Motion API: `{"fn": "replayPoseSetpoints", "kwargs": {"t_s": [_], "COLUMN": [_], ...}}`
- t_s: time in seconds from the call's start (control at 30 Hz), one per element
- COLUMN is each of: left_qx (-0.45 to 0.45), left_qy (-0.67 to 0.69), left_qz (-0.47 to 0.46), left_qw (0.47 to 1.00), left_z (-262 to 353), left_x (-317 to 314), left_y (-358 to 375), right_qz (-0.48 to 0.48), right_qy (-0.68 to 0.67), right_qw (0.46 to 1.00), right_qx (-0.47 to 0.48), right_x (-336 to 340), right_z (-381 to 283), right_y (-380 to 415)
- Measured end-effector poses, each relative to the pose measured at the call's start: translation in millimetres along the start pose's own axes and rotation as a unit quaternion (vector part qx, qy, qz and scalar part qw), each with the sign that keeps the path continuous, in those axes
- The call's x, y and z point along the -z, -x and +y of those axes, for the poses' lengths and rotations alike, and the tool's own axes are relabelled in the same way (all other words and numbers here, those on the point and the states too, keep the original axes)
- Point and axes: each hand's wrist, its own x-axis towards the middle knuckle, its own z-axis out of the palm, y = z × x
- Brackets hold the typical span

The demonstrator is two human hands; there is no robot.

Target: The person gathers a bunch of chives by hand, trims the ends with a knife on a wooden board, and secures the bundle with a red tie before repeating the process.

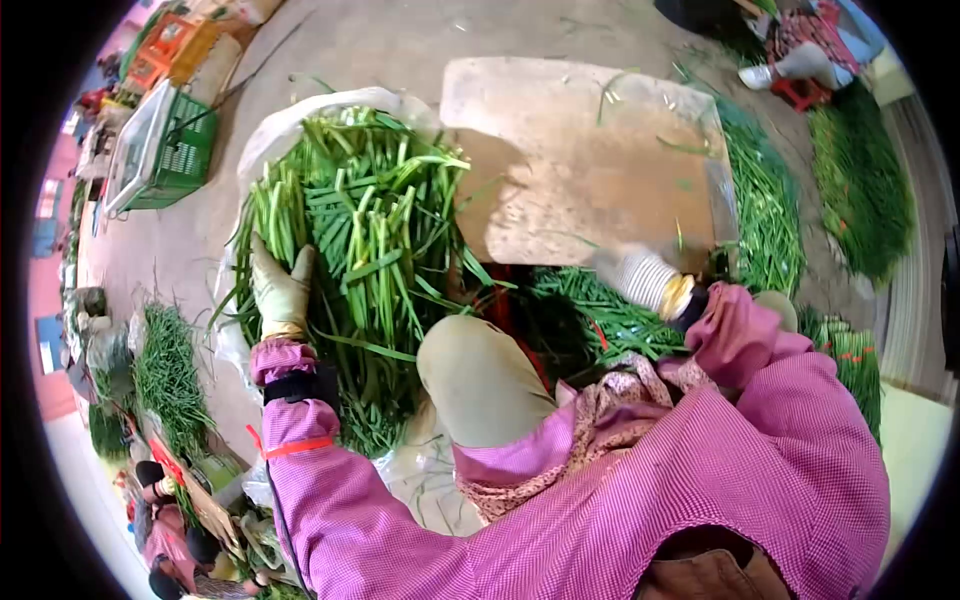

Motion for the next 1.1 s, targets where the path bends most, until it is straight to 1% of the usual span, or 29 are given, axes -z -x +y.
{"fn": "replayPoseSetpoints", "kwargs": {"t_s": [0.07, 0.1, 0.13, 0.2, 0.23, 0.27, 0.33, 0.37, 0.4, 0.47, 0.5, 0.53, 0.6, 0.63, 0.67, 0.7, 0.73, 0.77, 0.8, 0.83, 0.87, 0.9, 0.93, 0.97, 1.0, 1.03, 1.07, 1.1], "left_qx": [0.011, 0.013, 0.023, 0.019, 0.017, 0.016, 0.024, 0.021, 0.020, 0.012, 0.018, 0.009, 0.023, 0.058, 0.102, 0.044, -0.015, -0.086, -0.156, -0.227, -0.178, -0.028, -0.023, 0.067, 0.072, 0.095, 0.091, 0.070], "left_qy": [0.009, 0.022, 0.025, 0.034, 0.037, 0.034, 0.050, 0.025, 0.026, 0.059, 0.052, 0.052, -0.060, -0.196, -0.274, -0.307, -0.337, -0.277, -0.216, -0.064, 0.051, 0.252, 0.304, 0.445, 0.498, 0.507, 0.529, 0.540], "left_qz": [-0.012, -0.017, -0.026, -0.026, -0.028, -0.032, -0.035, -0.028, -0.027, -0.028, -0.030, -0.032, -0.020, 0.000, 0.028, 0.095, 0.163, 0.184, 0.202, 0.196, 0.065, -0.095, -0.181, -0.292, -0.331, -0.387, -0.398, -0.433], "left_qw": [1.000, 1.000, 0.999, 0.999, 0.999, 0.999, 0.998, 0.999, 0.999, 0.998, 0.998, 0.998, 0.998, 0.979, 0.956, 0.946, 0.927, 0.939, 0.942, 0.952, 0.981, 0.963, 0.935, 0.844, 0.798, 0.764, 0.744, 0.719], "left_z": [6.2, 5.7, 5.8, 6.2, 4.8, 4.0, 7.7, 8.2, 5.0, 1.5, 2.9, 0.9, 10.2, 19.4, 30.5, 51.1, 74.4, 109.2, 142.2, 162.4, 190.3, 235.9, 254.3, 275.5, 286.2, 300.9, 316.2, 324.6], "left_x": [2.3, 1.7, 1.2, 0.5, -0.2, -0.5, 1.8, 2.0, 0.7, -1.2, -0.2, -0.5, 6.4, 9.2, 9.7, 21.5, 37.0, 57.9, 70.4, 69.5, 74.6, 83.6, 76.1, 69.6, 48.6, 37.3, 28.3, 17.8], "left_y": [0.5, 1.6, 1.1, 2.6, 2.0, 3.1, 3.8, 2.5, 1.2, 1.1, 1.2, -0.1, 0.0, 1.4, 5.7, 7.9, 9.4, 18.3, 29.0, 34.3, 54.0, 72.8, 80.8, 87.9, 95.0, 96.9, 96.4, 91.7], "right_qz": [-0.017, -0.036, -0.059, -0.065, -0.050, -0.118, -0.204, -0.244, -0.228, -0.215, -0.174, -0.191, -0.132, -0.125, -0.121, -0.107, -0.123, -0.121, -0.120, -0.123, -0.114, -0.121, -0.130, -0.127, -0.147, -0.172, -0.198, -0.220], "right_qy": [-0.068, -0.064, -0.035, 0.036, 0.032, 0.056, 0.085, 0.088, 0.077, 0.063, 0.039, 0.051, 0.046, 0.049, -0.177, -0.393, -0.448, -0.490, -0.529, -0.588, -0.643, -0.660, -0.676, -0.672, -0.703, -0.701, -0.698, -0.692], "right_qw": [0.997, 0.997, 0.997, 0.992, 0.991, 0.979, 0.958, 0.949, 0.954, 0.970, 0.981, 0.975, 0.987, 0.988, 0.968, 0.897, 0.869, 0.854, 0.837, 0.789, 0.740, 0.729, 0.717, 0.720, 0.691, 0.687, 0.683, 0.675], "right_qx": [0.007, -0.002, -0.046, -0.103, -0.122, -0.155, -0.182, -0.181, -0.178, -0.096, -0.076, -0.098, -0.074, -0.077, -0.130, -0.171, -0.168, -0.124, -0.078, -0.129, -0.161, -0.136, -0.108, -0.117, -0.083, -0.086, -0.089, -0.134], "right_x": [-53.3, -75.7, -85.6, -112.0, -120.8, -129.3, -151.0, -154.8, -158.6, -89.1, -109.9, -56.8, -8.8, 6.1, 20.1, 36.8, 60.1, 69.0, 75.5, 82.5, 78.1, 76.3, 75.0, 74.9, 62.9, 58.1, 55.7, 56.9], "right_z": [10.0, 13.2, 8.8, 8.7, 10.3, 12.2, 21.5, 27.5, 34.4, 12.6, 40.2, 13.6, 8.3, 10.4, 14.2, 14.9, 8.3, 7.1, 4.5, -7.5, -17.1, -23.0, -29.7, -41.1, -40.4, -43.3, -46.7, -54.8], "right_y": [21.7, 21.4, 18.5, 3.1, -0.4, -3.1, -5.2, -5.1, -1.9, 19.6, 28.2, 39.3, 62.8, 71.9, 79.5, 86.2, 93.1, 97.7, 103.4, 112.4, 115.1, 118.8, 121.0, 123.1, 123.2, 125.3, 127.3, 130.9]}}
